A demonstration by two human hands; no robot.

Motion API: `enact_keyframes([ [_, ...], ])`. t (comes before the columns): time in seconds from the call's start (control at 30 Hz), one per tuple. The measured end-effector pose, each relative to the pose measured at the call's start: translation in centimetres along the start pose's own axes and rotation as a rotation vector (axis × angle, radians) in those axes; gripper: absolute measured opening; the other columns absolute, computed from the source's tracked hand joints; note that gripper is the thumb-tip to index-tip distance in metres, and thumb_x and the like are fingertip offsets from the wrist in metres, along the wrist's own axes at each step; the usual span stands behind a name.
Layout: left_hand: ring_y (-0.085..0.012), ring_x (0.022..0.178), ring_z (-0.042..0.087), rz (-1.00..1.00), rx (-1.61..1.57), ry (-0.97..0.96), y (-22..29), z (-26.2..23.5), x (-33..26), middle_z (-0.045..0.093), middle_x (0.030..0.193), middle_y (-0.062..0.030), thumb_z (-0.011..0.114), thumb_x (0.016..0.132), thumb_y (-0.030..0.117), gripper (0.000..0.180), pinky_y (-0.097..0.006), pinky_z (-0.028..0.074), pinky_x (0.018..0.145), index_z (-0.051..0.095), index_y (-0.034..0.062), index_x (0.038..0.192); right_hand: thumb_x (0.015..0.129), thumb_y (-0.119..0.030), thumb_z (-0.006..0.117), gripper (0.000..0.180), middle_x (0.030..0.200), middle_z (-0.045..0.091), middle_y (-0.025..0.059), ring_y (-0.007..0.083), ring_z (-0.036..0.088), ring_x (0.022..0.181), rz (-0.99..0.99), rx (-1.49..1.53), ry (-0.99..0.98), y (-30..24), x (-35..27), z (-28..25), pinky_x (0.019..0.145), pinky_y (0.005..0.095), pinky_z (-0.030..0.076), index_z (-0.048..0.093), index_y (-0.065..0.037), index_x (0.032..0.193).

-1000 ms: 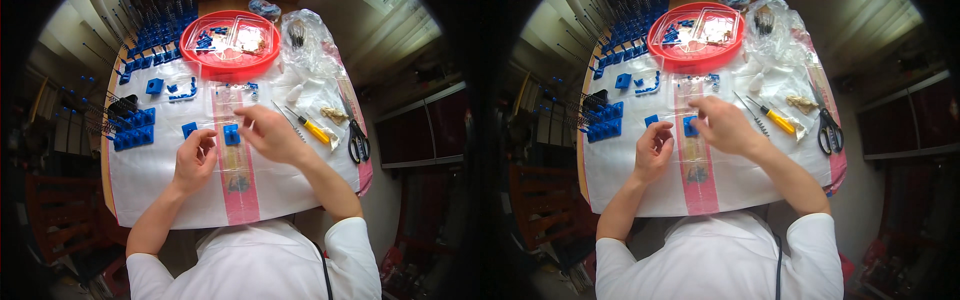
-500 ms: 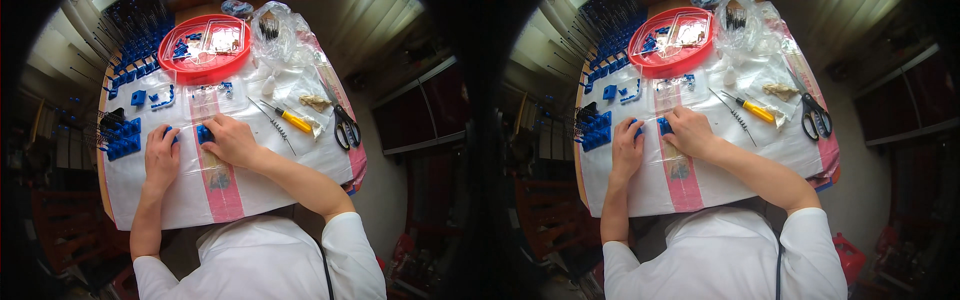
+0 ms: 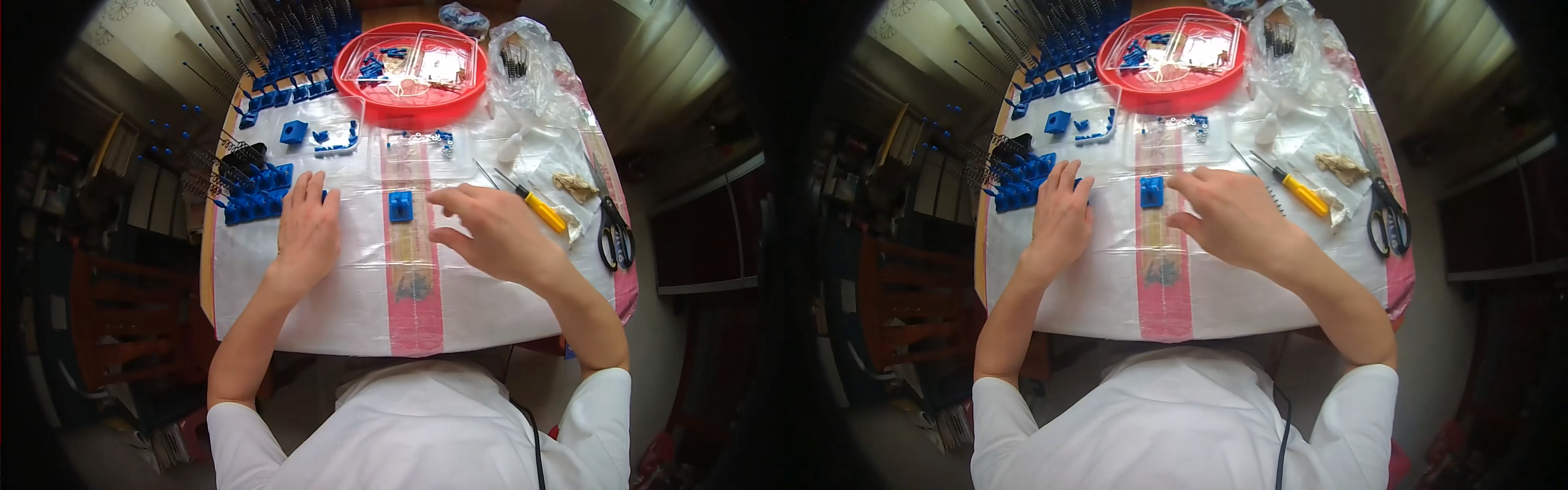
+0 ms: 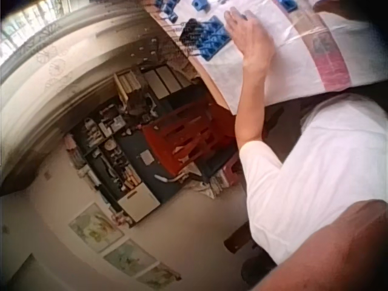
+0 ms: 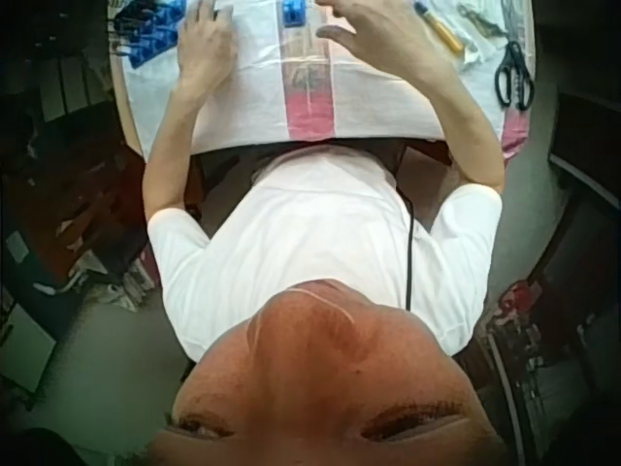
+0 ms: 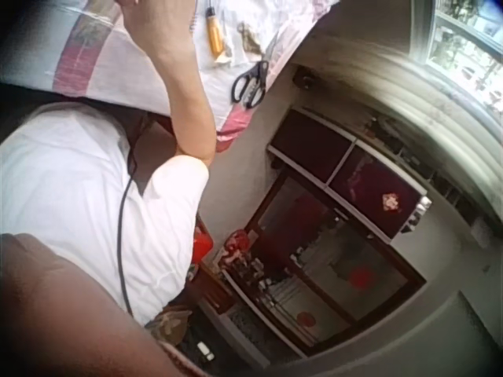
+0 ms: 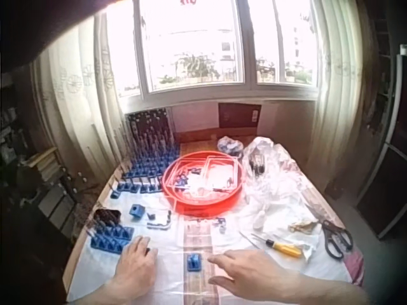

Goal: Assembling small plastic parts with springs and applying adhesive or lubricant.

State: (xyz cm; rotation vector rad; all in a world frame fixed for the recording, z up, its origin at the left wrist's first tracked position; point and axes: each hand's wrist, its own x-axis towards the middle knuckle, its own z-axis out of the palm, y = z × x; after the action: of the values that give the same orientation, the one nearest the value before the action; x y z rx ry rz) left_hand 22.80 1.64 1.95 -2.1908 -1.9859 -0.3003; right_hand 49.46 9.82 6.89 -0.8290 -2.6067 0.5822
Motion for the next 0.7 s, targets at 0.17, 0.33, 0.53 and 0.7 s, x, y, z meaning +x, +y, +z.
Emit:
enact_keyframes([
  [0.17,-0.0357,0.135,0.039,0.064,-0.713,-0.046,2.5,-1.7,1.8,0.042,0.140,-0.0232,0.062,0.075,-0.001,0.078,-0.044,0.032,0.113,0.030,-0.0010,0.146,0.082,-0.025,0.074,0.028,0.085,0.067,0.0134,0.0318,0.066,0.079,0.134,-0.149,0.183,2.3,-1.5,-1.7,0.070,0.0404,0.052,0.065,-0.002,0.096],
  [0.33,-0.0330,0.131,0.043,0.147,-0.819,0.016,4.3,0.3,2.8,0.042,0.138,-0.0195,0.070,0.075,0.002,0.085,-0.040,0.035,0.111,0.027,0.0015,0.148,0.082,-0.023,0.074,0.024,0.084,0.067,0.0125,0.0305,0.066,0.078,0.285,-0.183,0.207,4.2,-2.5,-0.4,0.068,0.0407,0.051,0.064,-0.002,0.090],
  [0.53,-0.0294,0.113,0.053,0.081,-0.834,0.027,4.0,2.3,1.7,0.054,0.123,-0.0158,0.072,0.075,0.001,0.070,-0.038,0.044,0.098,0.042,0.0017,0.138,0.080,-0.019,0.074,0.022,0.082,0.065,0.0109,0.0299,0.066,0.079,0.232,-0.338,0.155,4.1,-2.6,1.1,0.067,0.0410,0.052,0.062,-0.005,0.090],
  [0.7,-0.0279,0.105,0.056,0.176,-0.722,0.118,3.5,3.5,1.7,0.058,0.116,-0.0137,0.071,0.076,-0.002,0.059,-0.036,0.047,0.089,0.049,0.0029,0.131,0.080,-0.014,0.072,0.017,0.083,0.065,0.0114,0.0309,0.065,0.079,0.233,-0.309,0.150,4.7,-2.5,2.1,0.071,0.0416,0.051,0.063,-0.004,0.091],
])
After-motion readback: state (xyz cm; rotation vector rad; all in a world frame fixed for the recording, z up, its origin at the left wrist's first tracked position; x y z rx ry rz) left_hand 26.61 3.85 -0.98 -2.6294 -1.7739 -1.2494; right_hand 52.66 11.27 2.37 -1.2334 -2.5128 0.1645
